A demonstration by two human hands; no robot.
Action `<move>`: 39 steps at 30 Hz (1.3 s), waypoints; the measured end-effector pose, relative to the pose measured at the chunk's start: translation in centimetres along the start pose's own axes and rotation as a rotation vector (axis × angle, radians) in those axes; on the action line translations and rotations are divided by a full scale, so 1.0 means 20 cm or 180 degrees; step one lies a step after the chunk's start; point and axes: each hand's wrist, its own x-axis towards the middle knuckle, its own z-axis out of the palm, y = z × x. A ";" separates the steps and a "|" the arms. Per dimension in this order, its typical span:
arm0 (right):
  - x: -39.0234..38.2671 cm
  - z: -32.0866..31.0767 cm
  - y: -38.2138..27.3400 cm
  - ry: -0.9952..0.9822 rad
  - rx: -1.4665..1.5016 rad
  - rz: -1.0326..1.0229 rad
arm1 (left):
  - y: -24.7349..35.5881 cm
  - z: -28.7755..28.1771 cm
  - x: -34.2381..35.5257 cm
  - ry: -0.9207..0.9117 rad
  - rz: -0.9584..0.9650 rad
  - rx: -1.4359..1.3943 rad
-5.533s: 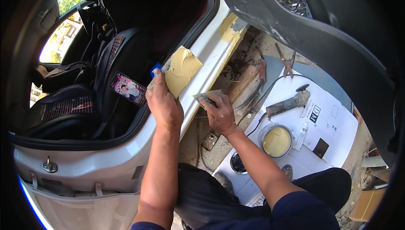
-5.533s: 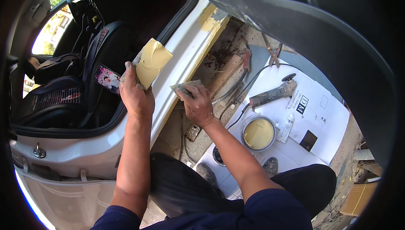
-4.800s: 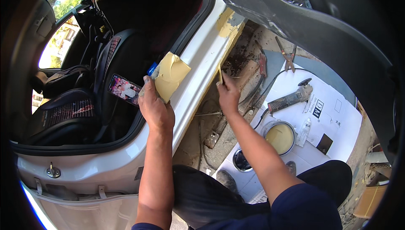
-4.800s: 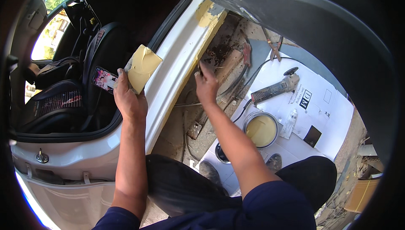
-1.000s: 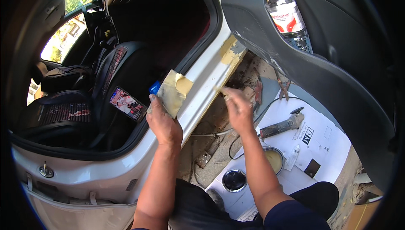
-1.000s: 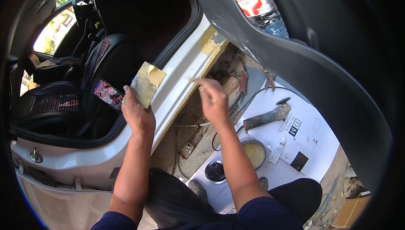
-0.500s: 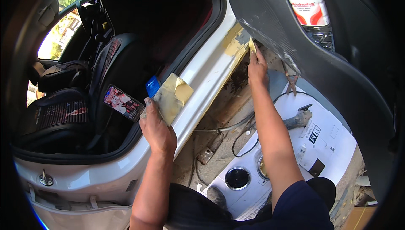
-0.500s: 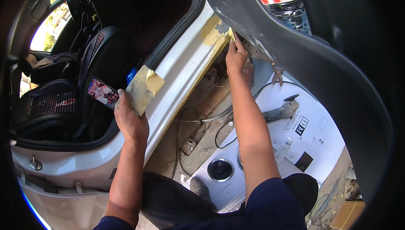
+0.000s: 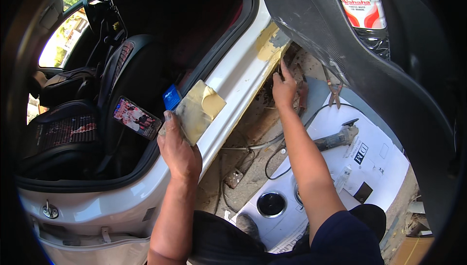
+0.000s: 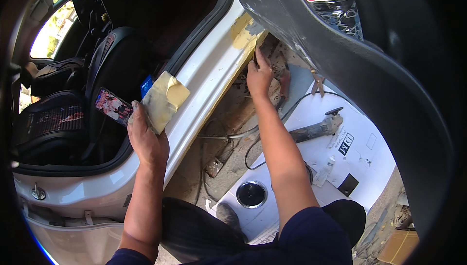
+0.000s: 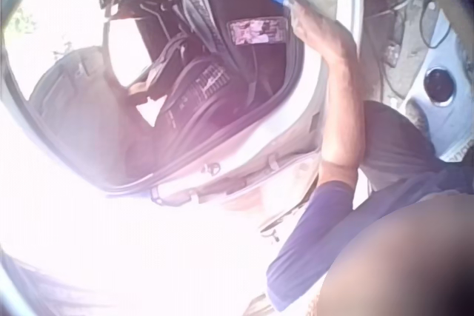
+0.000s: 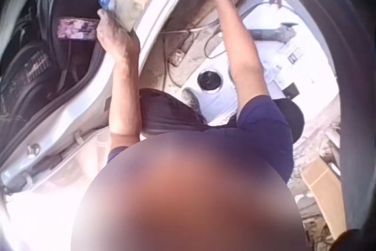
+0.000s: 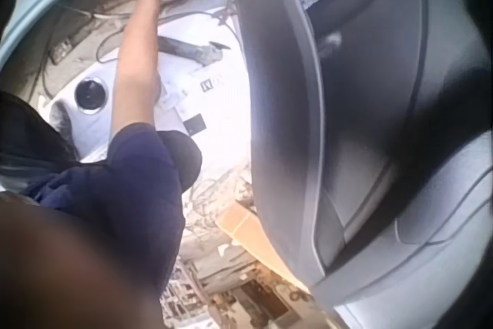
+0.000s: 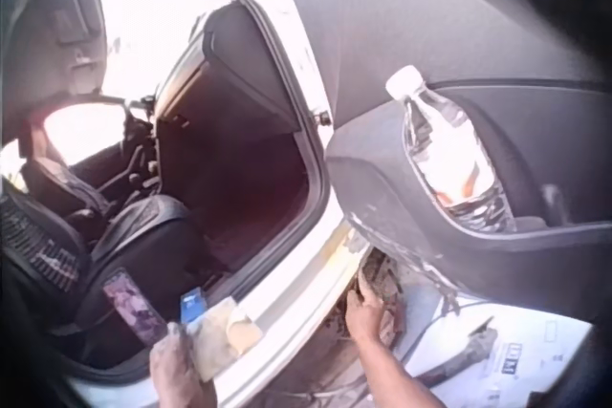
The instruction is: The person applies a yellow body filler to the lower edge of a white car door using a spreader and a backing block. They repeatedly scoop filler from a container and smooth it along the door sill.
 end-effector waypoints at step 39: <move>-0.06 -0.16 -0.35 -0.0612 -0.2810 -0.1496 | 0.04 0.06 -0.04 -0.0058 -0.0149 -0.0515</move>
